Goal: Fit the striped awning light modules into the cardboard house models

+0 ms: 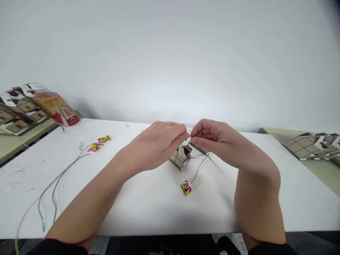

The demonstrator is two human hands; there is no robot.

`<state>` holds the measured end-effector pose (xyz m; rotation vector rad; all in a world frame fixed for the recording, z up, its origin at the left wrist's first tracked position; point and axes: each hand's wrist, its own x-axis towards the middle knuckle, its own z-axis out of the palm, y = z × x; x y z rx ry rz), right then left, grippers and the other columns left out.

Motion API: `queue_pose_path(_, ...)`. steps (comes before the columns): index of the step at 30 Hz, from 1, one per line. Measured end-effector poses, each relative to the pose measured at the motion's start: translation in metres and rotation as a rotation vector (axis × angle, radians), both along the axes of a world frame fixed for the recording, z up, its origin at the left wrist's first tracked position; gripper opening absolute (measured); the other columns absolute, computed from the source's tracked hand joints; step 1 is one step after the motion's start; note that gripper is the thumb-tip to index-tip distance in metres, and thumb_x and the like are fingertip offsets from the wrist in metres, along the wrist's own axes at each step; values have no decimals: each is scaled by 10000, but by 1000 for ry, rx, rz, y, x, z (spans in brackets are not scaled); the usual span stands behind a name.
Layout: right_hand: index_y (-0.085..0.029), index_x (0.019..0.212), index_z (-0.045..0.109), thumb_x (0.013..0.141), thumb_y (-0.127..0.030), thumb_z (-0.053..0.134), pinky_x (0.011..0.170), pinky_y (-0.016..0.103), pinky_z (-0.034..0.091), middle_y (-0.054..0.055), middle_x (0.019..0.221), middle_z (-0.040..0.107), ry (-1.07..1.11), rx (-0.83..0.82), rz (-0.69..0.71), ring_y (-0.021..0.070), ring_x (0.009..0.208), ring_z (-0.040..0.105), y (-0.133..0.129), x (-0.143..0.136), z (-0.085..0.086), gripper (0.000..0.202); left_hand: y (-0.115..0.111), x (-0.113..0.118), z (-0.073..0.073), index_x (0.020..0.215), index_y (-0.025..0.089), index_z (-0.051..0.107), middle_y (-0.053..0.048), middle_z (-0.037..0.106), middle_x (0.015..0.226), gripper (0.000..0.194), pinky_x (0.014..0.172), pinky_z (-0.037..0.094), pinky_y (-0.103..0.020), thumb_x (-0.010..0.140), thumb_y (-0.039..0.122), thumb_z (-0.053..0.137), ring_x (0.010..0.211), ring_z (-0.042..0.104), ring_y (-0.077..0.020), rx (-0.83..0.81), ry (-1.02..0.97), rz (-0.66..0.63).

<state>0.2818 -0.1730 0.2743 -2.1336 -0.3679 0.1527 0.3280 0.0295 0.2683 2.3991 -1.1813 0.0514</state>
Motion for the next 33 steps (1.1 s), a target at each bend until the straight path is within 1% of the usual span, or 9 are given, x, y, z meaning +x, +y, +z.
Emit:
queue_pose_path(3, -197, 862, 570, 906, -371, 536, 475, 228, 355, -8, 677, 541, -52, -41, -44, 96, 572, 458, 0, 0, 1, 183, 2, 1, 2, 737, 171, 414, 12, 465, 661, 337, 592, 266, -281, 996, 340, 282, 592, 363, -97, -6, -2, 15)
queue_pose_path(12, -206, 839, 578, 897, -345, 544, 438, 214, 311, -27, 619, 498, -105, -154, -157, 78, 517, 406, -10, -3, 6, 154, 12, 6, 4, 954, 212, 565, 0, 599, 865, 289, 679, 358, -256, 992, 320, 300, 728, 496, -109, -67, -29, 48)
queue_pose_path(16, -214, 819, 586, 885, -357, 553, 415, 211, 288, -31, 599, 496, -130, -232, -244, 71, 486, 390, -14, -3, 7, 161, 14, 8, 3, 1054, 234, 572, -10, 622, 1007, 298, 735, 392, -264, 985, 328, 298, 847, 545, -131, -53, -45, 79)
queue_pose_path(19, -217, 802, 599, 870, -376, 564, 406, 211, 286, -31, 592, 488, -149, -294, -320, 71, 475, 381, -18, -4, 8, 176, 14, 11, -2, 1196, 255, 518, -32, 587, 1193, 350, 840, 422, -312, 976, 403, 289, 1006, 557, -183, -5, -8, 144)
queue_pose_path(23, -220, 805, 617, 861, -382, 565, 407, 210, 308, -22, 619, 516, -192, -355, -405, 74, 481, 395, -26, -3, 7, 179, 5, 12, -14, 1345, 236, 402, -106, 533, 1288, 601, 881, 444, -401, 899, 629, 319, 1080, 548, -276, 196, 112, 268)
queue_pose_path(26, -218, 813, 631, 866, -364, 553, 405, 210, 310, -13, 636, 541, -235, -393, -457, 74, 481, 404, -29, -4, 6, 173, -12, 8, -24, 1415, 181, 317, -171, 530, 1261, 934, 856, 466, -447, 719, 780, 485, 1071, 544, -339, 333, 193, 357)
queue_pose_path(29, -216, 814, 635, 869, -355, 549, 413, 209, 325, -6, 654, 567, -255, -405, -469, 76, 489, 427, -28, -5, 6, 173, -30, 1, -35, 1501, 122, 139, -217, 490, 1282, 1232, 858, 470, -494, 584, 809, 592, 1082, 523, -377, 385, 196, 433)
queue_pose_path(31, -216, 809, 634, 867, -348, 551, 419, 206, 339, -3, 668, 581, -265, -407, -465, 79, 502, 447, -27, -6, 6, 166, -39, -3, -41, 1516, 91, 74, -232, 483, 1269, 1301, 847, 472, -504, 566, 801, 610, 1073, 518, -385, 412, 185, 478)
queue_pose_path(33, -217, 804, 633, 866, -342, 553, 416, 203, 343, -3, 672, 587, -268, -405, -461, 81, 507, 454, -27, -6, 6, 161, -44, -6, -45, 1516, 77, 60, -232, 500, 1228, 1281, 826, 476, -495, 591, 765, 618, 1047, 526, -382, 426, 175, 503)
